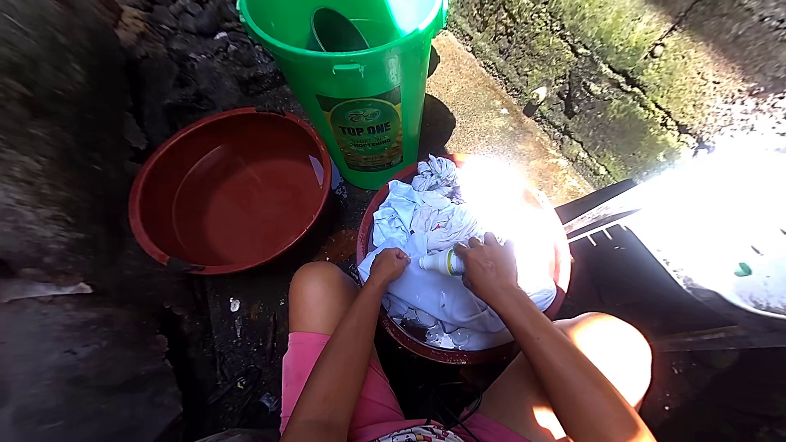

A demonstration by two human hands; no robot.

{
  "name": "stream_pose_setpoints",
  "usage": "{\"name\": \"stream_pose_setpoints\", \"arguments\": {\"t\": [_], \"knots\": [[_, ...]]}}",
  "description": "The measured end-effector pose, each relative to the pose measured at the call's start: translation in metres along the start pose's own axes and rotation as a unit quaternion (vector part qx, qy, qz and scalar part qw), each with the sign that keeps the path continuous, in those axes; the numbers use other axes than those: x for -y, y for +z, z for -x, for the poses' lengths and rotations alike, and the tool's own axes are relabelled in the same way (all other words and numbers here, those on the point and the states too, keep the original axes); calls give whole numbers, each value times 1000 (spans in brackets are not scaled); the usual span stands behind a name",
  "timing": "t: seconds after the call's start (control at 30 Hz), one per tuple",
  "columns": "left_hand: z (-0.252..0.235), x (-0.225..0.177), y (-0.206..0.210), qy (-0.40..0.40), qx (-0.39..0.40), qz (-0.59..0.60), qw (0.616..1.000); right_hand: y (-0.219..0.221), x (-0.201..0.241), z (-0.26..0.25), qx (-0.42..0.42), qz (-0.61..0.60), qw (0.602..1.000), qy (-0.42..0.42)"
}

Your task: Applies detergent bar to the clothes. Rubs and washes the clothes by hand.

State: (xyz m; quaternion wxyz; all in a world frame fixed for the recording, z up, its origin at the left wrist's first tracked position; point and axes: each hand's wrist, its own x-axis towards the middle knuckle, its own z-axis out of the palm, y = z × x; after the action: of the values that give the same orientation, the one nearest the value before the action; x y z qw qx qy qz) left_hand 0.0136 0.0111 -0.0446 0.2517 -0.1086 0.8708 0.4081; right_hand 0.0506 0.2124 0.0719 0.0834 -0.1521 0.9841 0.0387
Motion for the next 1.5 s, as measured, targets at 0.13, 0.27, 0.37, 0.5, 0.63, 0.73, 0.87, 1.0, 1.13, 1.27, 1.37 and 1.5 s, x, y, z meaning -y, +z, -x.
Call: {"name": "stream_pose_setpoints", "arguments": {"t": [0.13, 0.27, 0.37, 0.5, 0.63, 0.73, 0.87, 1.0, 1.13, 1.27, 1.37, 1.5], "knots": [[5, -5, -7, 2, 23, -51, 998, 1, -13, -4, 66, -48, 996, 35], [26, -11, -20, -10, 146, -323, 935, 8, -36, -5, 98, -170, 979, 62], [40, -14, -19, -57, 190, -409, 891, 1, -48, 2, 70, -209, 971, 87], [36, -11, -27, -35, 67, -296, 952, 3, -61, 7, 22, -236, 967, 92], [21, -11, -14, -13, -68, -148, 986, 5, -63, 8, 25, -229, 967, 111], [8, -5, 0, -34, -49, -108, 992, 5, -58, 5, 74, -158, 979, 106], [-1, 6, 6, -49, 30, -146, 988, -4, -43, 7, 175, -59, 980, 74], [6, 1, 1, -32, -5, -169, 985, -6, -32, 10, 239, -10, 970, 35], [12, -13, -16, -29, -131, -79, 988, -7, -28, 14, 276, 15, 961, 20], [12, -17, -18, -32, -181, -54, 981, -8, -24, 15, 287, 23, 958, 19], [13, -18, -18, -50, -166, -68, 983, -9, -22, 16, 296, 26, 955, 10], [14, -18, -18, -59, -150, -88, 983, -8, -21, 17, 326, 43, 944, 9]]}}
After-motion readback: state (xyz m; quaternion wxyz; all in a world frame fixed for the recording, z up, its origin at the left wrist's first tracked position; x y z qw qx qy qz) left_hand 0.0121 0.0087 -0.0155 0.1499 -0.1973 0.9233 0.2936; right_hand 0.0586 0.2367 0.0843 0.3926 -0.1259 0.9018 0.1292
